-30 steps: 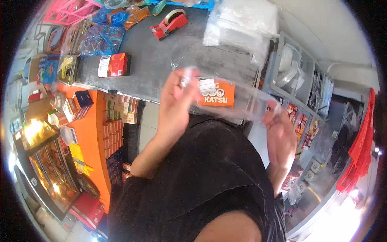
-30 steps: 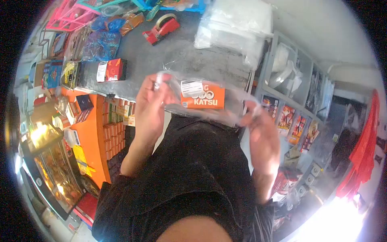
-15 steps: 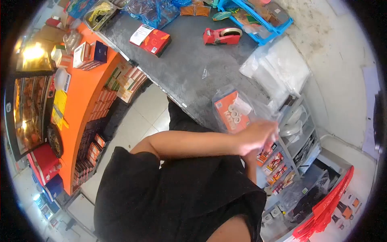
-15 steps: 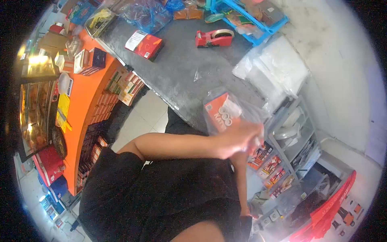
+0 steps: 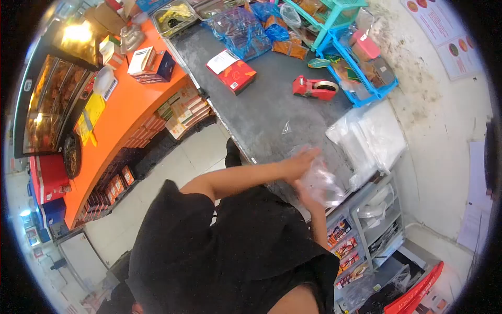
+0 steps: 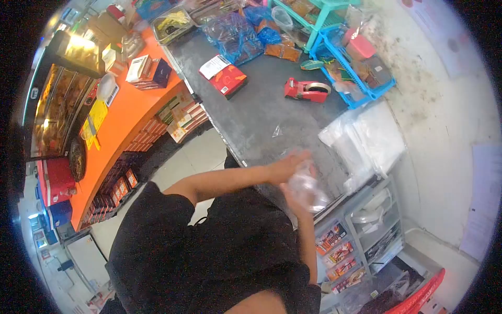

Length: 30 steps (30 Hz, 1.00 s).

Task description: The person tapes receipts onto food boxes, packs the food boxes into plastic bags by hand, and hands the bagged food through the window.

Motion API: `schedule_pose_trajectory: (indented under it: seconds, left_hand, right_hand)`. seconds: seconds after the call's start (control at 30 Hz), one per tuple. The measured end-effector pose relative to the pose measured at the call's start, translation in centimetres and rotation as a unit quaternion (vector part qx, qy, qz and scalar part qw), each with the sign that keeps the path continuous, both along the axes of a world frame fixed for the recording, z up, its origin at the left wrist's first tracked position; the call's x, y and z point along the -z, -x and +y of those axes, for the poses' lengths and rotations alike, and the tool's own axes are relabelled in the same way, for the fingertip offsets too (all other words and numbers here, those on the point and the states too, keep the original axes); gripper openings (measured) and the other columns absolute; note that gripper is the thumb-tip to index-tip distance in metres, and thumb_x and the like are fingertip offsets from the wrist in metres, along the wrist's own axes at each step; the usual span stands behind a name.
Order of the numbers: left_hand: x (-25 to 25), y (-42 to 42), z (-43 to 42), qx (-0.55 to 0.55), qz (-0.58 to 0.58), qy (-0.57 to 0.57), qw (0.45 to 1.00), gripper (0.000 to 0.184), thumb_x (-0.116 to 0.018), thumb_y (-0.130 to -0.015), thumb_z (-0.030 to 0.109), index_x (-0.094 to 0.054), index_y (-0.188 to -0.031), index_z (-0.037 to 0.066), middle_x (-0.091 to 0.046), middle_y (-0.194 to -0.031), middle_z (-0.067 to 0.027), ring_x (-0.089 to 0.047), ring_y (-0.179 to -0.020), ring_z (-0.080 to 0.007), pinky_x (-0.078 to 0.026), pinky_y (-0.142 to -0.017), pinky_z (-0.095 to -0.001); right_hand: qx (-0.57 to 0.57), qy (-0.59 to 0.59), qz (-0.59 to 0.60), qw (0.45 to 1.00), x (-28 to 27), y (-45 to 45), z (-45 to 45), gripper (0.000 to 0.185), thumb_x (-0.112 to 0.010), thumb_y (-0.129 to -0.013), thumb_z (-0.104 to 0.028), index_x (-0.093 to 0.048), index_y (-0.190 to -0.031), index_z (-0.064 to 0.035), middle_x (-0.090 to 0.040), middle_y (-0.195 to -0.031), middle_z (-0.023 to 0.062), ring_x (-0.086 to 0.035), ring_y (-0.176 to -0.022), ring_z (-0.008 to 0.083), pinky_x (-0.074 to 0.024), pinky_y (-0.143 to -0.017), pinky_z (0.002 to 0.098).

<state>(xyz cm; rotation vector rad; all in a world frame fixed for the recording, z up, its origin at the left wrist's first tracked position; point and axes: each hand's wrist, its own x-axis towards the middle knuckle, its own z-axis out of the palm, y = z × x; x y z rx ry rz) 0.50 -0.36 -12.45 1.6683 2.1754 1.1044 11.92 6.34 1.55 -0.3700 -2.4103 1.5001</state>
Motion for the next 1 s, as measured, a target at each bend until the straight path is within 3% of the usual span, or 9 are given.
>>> schedule_pose_trajectory:
  seconds: [0.1, 0.2, 0.4, 0.5, 0.6, 0.73, 0.8, 0.87, 1.0]
  left_hand:
    - [-1.9, -1.9, -0.5, 0.033, -0.001, -0.061, 0.998, 0.110, -0.078, -0.054, 0.055, -0.035, -0.140, 0.001, -0.029, -0.147, -0.0241, -0.019, -0.141, -0.0360, -0.007, -0.113, -0.0590]
    - [-6.8, -1.3, -1.6, 0.008, -0.090, -0.026, 0.996, 0.112, -0.078, -0.053, 0.052, -0.032, -0.141, -0.001, -0.030, -0.147, -0.0244, -0.021, -0.140, -0.0385, -0.003, -0.112, -0.0613]
    - [-10.0, -0.7, -2.1, 0.117, -0.135, 0.159, 0.971, 0.117, -0.079, -0.048, 0.049, -0.030, -0.142, -0.001, -0.037, -0.142, -0.0259, -0.026, -0.137, -0.0418, -0.001, -0.112, -0.0616]
    - [-9.5, -1.7, -1.4, 0.134, -0.133, 0.110, 0.976, 0.093, -0.077, -0.051, 0.048, -0.050, -0.127, 0.001, -0.038, -0.142, -0.0230, -0.029, -0.135, -0.0406, 0.003, -0.110, -0.0645]
    - [-7.9, -3.7, 1.8, 0.062, -0.207, 0.257, 0.942, 0.067, -0.072, -0.061, 0.046, -0.060, -0.113, 0.006, -0.049, -0.134, -0.0189, -0.030, -0.136, -0.0400, 0.002, -0.110, -0.0652]
    - [-2.5, -3.9, 3.8, -0.108, -0.100, -0.129, 0.981, 0.036, -0.065, -0.074, 0.033, -0.063, -0.102, 0.010, -0.060, -0.121, -0.0120, -0.039, -0.130, -0.0377, -0.013, -0.112, -0.0573]
    - [-4.4, -1.6, 4.1, -0.075, -0.020, -0.236, 0.969, 0.029, -0.066, -0.073, 0.025, -0.064, -0.098, 0.010, -0.063, -0.114, -0.0096, -0.054, -0.115, -0.0323, -0.038, -0.103, -0.0469]
    - [-12.8, 0.5, 4.5, -0.105, -0.206, -0.092, 0.968, 0.026, -0.061, -0.076, 0.022, -0.063, -0.099, 0.009, -0.064, -0.097, -0.0108, -0.060, -0.099, -0.0265, -0.045, -0.087, -0.0480]
    - [-24.6, 2.8, 6.1, -0.111, 0.023, -0.276, 0.954, 0.028, -0.060, -0.077, 0.018, -0.060, -0.101, 0.004, -0.059, -0.104, -0.0171, -0.057, -0.097, -0.0320, -0.045, -0.079, -0.0448]
  right_hand:
    - [0.012, -0.124, 0.045, 0.991, 1.7, 1.2, 0.3, 0.038, -0.068, -0.083, -0.023, -0.059, -0.112, 0.0005, -0.055, -0.120, 0.0130, -0.053, -0.112, 0.0241, -0.0422, -0.095, 0.0374]
    - [0.367, 0.261, -0.026, 0.893, 2.5, 2.9, 1.2, 0.038, -0.065, -0.087, -0.017, -0.054, -0.114, 0.0057, -0.061, -0.101, 0.0098, -0.058, -0.091, 0.0211, -0.0479, -0.079, 0.0323]
    - [0.327, 0.033, 0.005, 0.944, 3.7, 2.6, 0.0, 0.054, -0.062, -0.089, -0.026, -0.044, -0.127, 0.0079, -0.055, -0.119, 0.0204, -0.054, -0.107, 0.0279, -0.0423, -0.093, 0.0392]
    - [0.216, 0.254, -0.103, 0.937, 2.7, 1.6, 1.4, 0.058, -0.063, -0.087, -0.022, -0.039, -0.130, 0.0081, -0.051, -0.125, 0.0217, -0.049, -0.118, 0.0305, -0.0363, -0.101, 0.0390]
    - [0.316, 0.048, -0.240, 0.917, 1.5, 1.7, -1.3, 0.051, -0.065, -0.084, -0.017, -0.043, -0.124, 0.0051, -0.051, -0.122, 0.0182, -0.049, -0.117, 0.0295, -0.0361, -0.101, 0.0382]
    - [0.019, 0.075, -0.002, 0.997, -3.7, -0.5, -1.5, 0.048, -0.058, -0.089, -0.015, -0.038, -0.130, 0.0003, -0.045, -0.125, 0.0128, -0.044, -0.121, 0.0263, -0.0350, -0.102, 0.0405]
    - [0.120, 0.082, -0.018, 0.989, -6.0, -2.6, 0.5, 0.054, -0.062, -0.086, -0.015, -0.037, -0.132, 0.0008, -0.044, -0.126, 0.0134, -0.044, -0.121, 0.0250, -0.0347, -0.103, 0.0393]
    - [0.327, 0.098, 0.100, 0.935, -1.2, -7.0, 4.6, 0.060, -0.065, -0.084, -0.018, -0.037, -0.134, 0.0006, -0.047, -0.121, 0.0141, -0.047, -0.117, 0.0251, -0.0355, -0.103, 0.0393]
    - [0.324, 0.157, 0.023, 0.933, 3.9, -9.0, 5.8, 0.059, -0.065, -0.084, -0.019, -0.038, -0.133, 0.0005, -0.049, -0.119, 0.0139, -0.048, -0.114, 0.0248, -0.0364, -0.101, 0.0390]
